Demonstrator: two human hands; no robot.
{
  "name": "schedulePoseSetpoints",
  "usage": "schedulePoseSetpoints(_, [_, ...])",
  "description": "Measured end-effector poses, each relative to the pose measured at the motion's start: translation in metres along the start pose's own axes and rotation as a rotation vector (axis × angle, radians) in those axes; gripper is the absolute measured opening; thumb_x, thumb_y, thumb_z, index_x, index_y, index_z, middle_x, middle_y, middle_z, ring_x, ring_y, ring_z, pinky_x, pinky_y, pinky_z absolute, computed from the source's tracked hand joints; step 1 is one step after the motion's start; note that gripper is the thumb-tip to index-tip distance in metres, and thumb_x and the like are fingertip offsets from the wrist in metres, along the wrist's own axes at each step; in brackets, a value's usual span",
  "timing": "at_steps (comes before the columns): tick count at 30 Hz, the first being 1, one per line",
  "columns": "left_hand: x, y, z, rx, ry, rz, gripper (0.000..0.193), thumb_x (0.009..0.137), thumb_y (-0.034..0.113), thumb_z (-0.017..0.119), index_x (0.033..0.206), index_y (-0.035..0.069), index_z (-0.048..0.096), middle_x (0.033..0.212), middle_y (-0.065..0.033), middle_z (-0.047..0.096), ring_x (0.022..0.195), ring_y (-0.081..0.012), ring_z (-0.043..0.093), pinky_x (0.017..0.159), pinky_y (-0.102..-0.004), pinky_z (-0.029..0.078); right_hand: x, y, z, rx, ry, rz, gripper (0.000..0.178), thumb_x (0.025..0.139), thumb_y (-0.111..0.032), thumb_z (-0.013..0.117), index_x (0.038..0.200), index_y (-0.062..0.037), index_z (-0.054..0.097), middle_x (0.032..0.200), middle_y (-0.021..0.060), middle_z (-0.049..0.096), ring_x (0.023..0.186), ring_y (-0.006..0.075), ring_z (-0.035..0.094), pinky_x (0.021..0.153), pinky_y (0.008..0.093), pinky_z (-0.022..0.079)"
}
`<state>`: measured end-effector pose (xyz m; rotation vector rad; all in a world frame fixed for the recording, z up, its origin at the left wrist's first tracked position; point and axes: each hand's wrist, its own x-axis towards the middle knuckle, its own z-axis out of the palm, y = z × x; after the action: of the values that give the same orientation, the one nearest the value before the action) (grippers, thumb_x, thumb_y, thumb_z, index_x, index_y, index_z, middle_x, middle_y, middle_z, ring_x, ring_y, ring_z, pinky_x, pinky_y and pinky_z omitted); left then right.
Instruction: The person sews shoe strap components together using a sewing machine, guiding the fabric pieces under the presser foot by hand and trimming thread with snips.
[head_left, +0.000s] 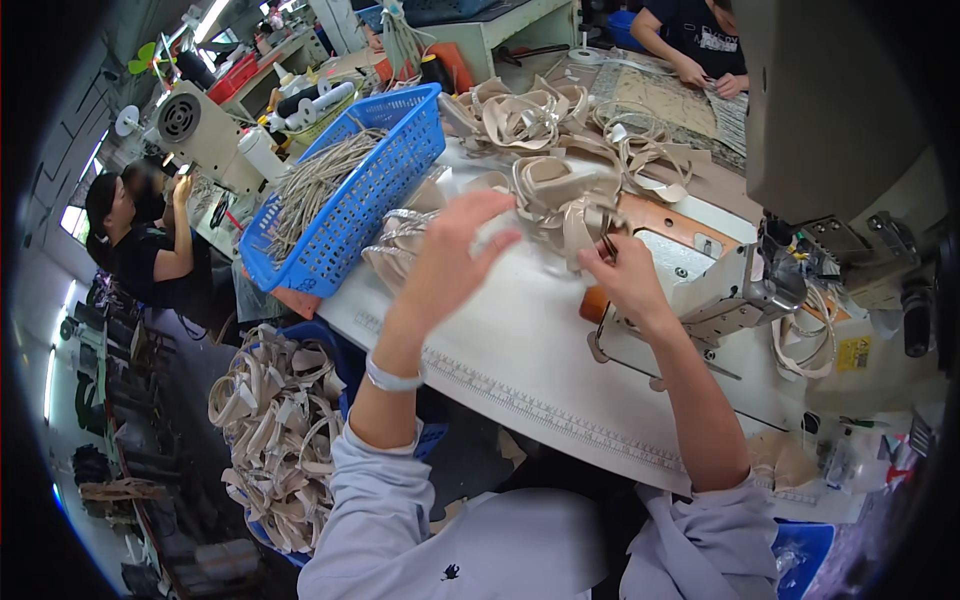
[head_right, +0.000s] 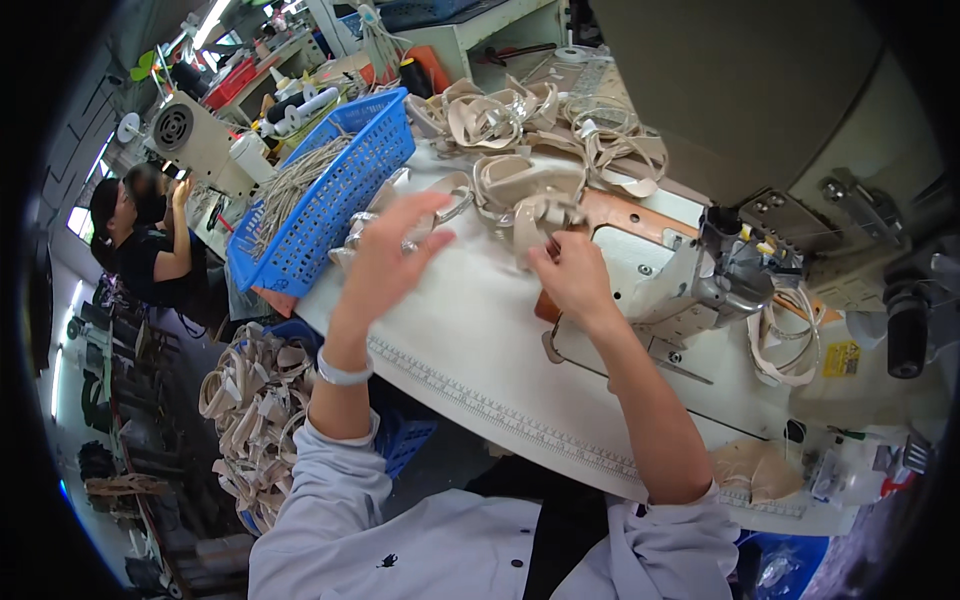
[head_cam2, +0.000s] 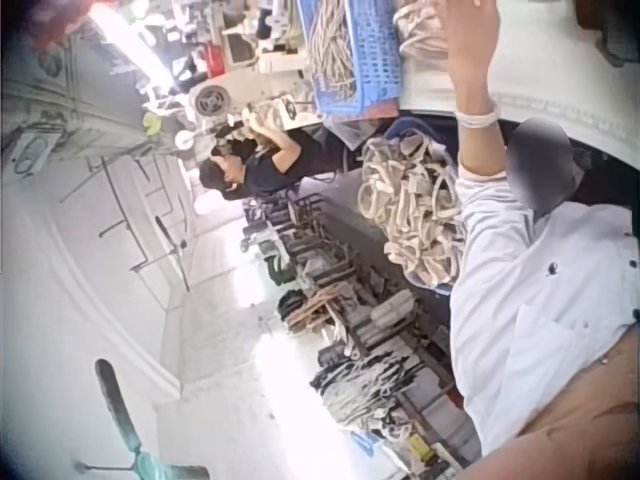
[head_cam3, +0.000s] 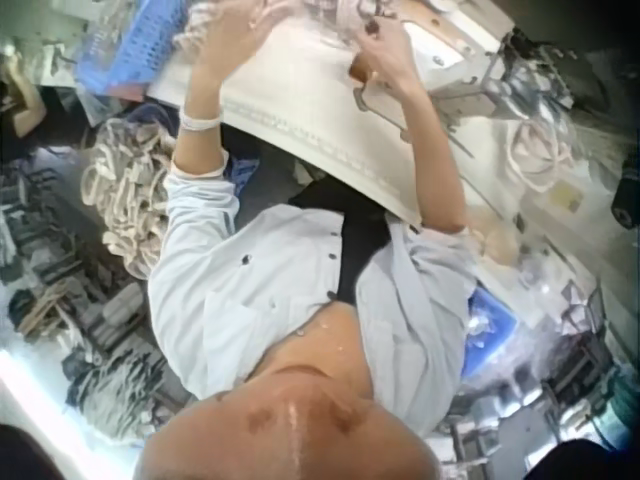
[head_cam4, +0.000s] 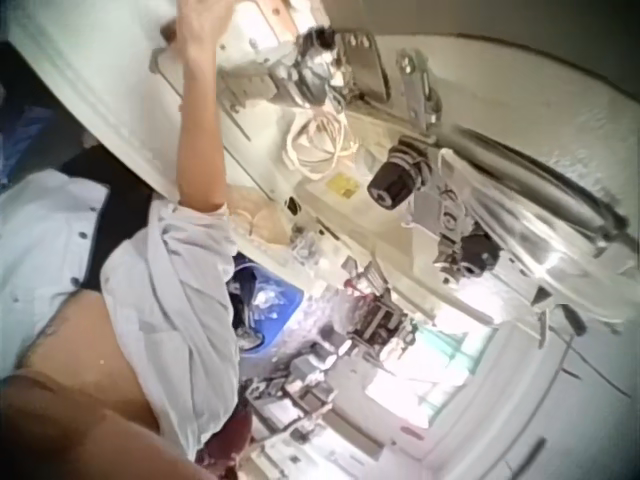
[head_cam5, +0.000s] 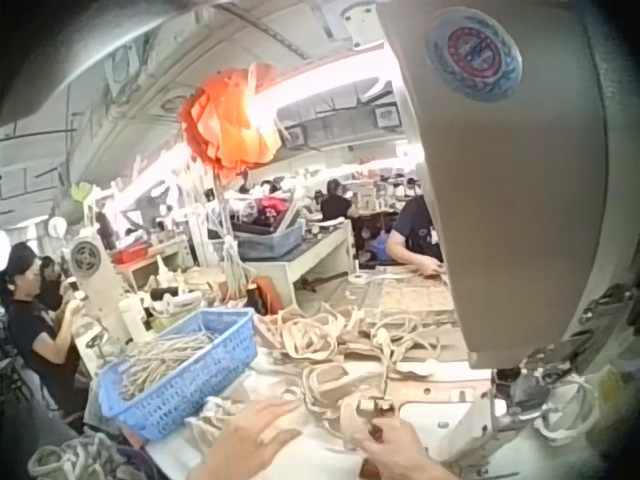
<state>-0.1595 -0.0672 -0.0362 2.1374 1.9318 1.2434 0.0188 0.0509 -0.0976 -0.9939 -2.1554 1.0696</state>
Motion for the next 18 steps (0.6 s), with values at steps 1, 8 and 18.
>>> schedulePoseSetpoints(1, [-0.002,0.013,0.009,-0.093,-0.013,0.05,0.035,0.072,0.013,0.064,0.104,0.002,0.055,0.108,-0.0148,0.053,0.103,-0.0265,0.05,0.092,-0.0349,0.034,-0.004,-0.008,-0.008,-0.004,0.002,-0.001,0.025,0.075,-0.022,0.061,0.073,0.0024,0.057,0.058,0.0026,0.051,0.052,0.0125,0.047,0.05,0.0259,0.038])
schedulePoseSetpoints(8, [0.007,0.059,0.029,-0.301,-0.349,0.218,0.026,0.074,0.016,0.064,0.094,0.002,0.056,0.077,-0.005,0.056,0.075,-0.0169,0.054,0.092,-0.0403,0.028,-0.077,-0.064,-0.08,0.384,-0.164,0.11,0.019,0.072,-0.018,0.065,0.067,-0.0004,0.058,0.051,-0.0026,0.049,0.045,0.0021,0.042,0.039,0.0193,0.031])
schedulePoseSetpoints(18, [0.022,0.115,0.06,-0.966,-0.554,-0.171,0.016,0.073,0.015,0.066,0.081,0.002,0.06,0.064,0.0004,0.055,0.054,-0.007,0.046,0.053,-0.0192,0.035,-0.121,-0.052,-0.111,0.558,0.245,0.142,0.019,0.071,-0.02,0.068,0.064,-0.0043,0.06,0.048,-0.0037,0.047,0.037,0.0012,0.033,0.032,0.0181,0.022])
